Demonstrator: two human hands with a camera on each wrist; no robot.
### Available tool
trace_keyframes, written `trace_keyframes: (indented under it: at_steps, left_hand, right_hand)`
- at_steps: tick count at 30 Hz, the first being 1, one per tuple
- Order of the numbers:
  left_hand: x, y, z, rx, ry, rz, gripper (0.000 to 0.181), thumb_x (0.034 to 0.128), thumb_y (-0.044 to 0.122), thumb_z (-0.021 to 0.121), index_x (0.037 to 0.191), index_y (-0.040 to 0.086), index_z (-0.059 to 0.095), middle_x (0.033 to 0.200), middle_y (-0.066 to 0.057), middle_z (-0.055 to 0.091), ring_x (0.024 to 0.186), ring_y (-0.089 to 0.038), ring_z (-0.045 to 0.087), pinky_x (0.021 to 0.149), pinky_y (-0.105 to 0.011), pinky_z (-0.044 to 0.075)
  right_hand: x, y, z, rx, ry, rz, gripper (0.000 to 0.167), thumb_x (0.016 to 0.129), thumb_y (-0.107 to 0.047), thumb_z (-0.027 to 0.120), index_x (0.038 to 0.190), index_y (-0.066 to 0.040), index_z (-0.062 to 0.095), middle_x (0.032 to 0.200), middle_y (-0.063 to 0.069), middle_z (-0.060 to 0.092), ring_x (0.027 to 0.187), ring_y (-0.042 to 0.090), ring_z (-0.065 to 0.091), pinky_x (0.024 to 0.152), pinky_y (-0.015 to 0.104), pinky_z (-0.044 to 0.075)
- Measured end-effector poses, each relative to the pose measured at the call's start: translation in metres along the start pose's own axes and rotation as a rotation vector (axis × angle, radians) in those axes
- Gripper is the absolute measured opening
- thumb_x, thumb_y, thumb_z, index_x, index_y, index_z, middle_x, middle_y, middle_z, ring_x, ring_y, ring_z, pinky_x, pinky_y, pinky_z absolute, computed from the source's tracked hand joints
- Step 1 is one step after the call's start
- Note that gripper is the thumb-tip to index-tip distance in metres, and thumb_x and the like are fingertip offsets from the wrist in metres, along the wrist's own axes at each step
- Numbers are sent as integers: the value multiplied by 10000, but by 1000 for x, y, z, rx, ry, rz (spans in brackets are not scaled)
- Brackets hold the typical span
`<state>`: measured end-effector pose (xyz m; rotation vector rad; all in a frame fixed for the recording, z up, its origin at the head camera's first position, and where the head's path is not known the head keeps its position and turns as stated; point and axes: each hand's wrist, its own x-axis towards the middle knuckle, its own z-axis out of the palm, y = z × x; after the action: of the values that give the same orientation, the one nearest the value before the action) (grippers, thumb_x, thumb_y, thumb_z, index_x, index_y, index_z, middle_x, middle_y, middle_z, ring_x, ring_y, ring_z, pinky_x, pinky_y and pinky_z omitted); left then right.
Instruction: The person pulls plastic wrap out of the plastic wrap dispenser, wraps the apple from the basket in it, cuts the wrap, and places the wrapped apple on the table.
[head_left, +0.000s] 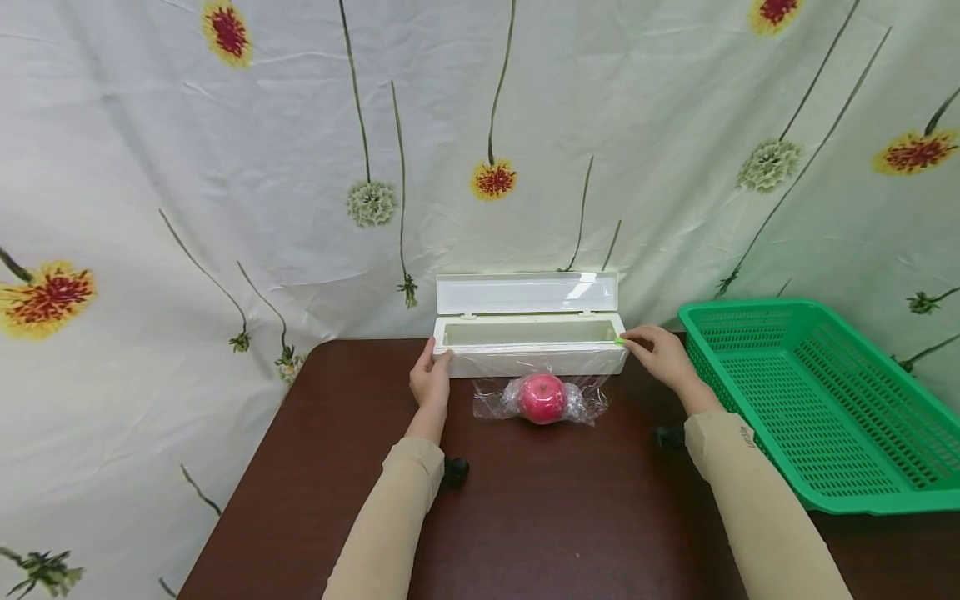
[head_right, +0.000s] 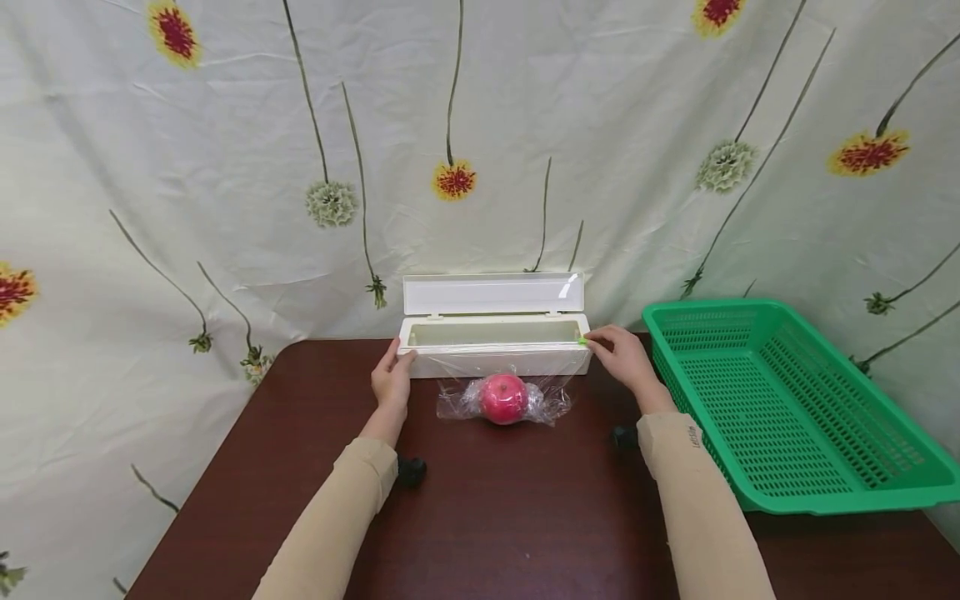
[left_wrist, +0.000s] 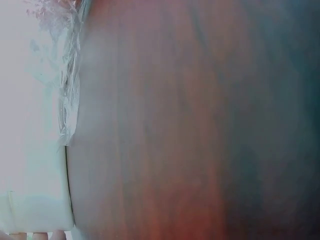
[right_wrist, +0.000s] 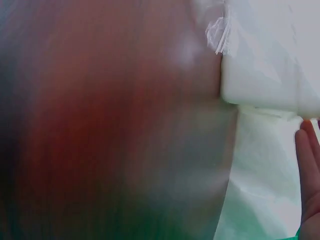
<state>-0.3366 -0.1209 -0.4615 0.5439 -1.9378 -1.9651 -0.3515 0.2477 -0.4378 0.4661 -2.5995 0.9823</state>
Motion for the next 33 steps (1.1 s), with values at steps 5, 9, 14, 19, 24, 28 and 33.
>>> trace_keyframes:
  at_steps: [5, 9, 14, 19, 24, 28, 33]
  left_hand:
    - [1, 0, 0, -4, -7, -4, 496, 868, 255, 651, 1348, 230, 530, 1423, 11, 440, 1333, -192, 345, 1058, -335, 325]
    - [1, 1, 0, -15, -35, -17, 502, 883, 264, 647, 1364, 226, 510, 1445, 1, 410, 1348, -205, 317, 1070, -356, 309]
    - [2, 1, -1, -78, -91, -50, 532, 904, 255, 636, 1402, 209, 457, 1492, -13, 330, 1381, -213, 247, 1092, -371, 272]
    - [3, 1, -4, -160, -111, -86, 551, 906, 196, 638, 1416, 185, 432, 1500, -23, 312, 1388, -205, 230, 1101, -353, 255]
    - [5, 3, -6, -197, -101, -108, 567, 884, 172, 667, 1407, 157, 447, 1481, -34, 348, 1369, -196, 277, 1100, -348, 255]
    - [6, 4, -8, -235, -102, -131, 572, 872, 171, 684, 1398, 160, 460, 1469, -30, 368, 1359, -181, 299, 1113, -359, 222]
    - [5, 3, -11, -282, -90, -157, 572, 875, 164, 681, 1400, 149, 456, 1444, -43, 408, 1333, -178, 351, 1123, -373, 188]
  right_hand:
    - [-2, 0, -3, 26, -3, 33, 232, 927, -146, 604, 1093, 3, 667, 1098, 203, 612, 1049, 376, 544, 896, 526, 426]
    - [-2, 1, -2, 34, 12, 47, 233, 925, -151, 608, 1090, 1, 669, 1099, 199, 612, 1043, 370, 545, 888, 519, 434]
    - [-4, 4, 3, 75, 64, 64, 223, 921, -138, 613, 1079, 8, 672, 1100, 200, 610, 1036, 364, 543, 863, 508, 450]
    - [-6, 2, 10, 124, 94, 80, 237, 924, -126, 606, 1097, 28, 657, 1106, 207, 599, 1025, 359, 540, 854, 502, 459]
    - [-8, -1, 13, 149, 113, 103, 263, 933, -149, 596, 1119, 30, 648, 1109, 197, 592, 1024, 351, 544, 852, 493, 471]
    - [-9, -3, 13, 151, 127, 109, 274, 936, -169, 594, 1125, 22, 650, 1105, 186, 597, 1028, 343, 547, 860, 485, 470]
    - [-10, -5, 12, 161, 127, 127, 313, 940, -175, 588, 1174, 30, 624, 1145, 202, 585, 1062, 353, 537, 884, 487, 459]
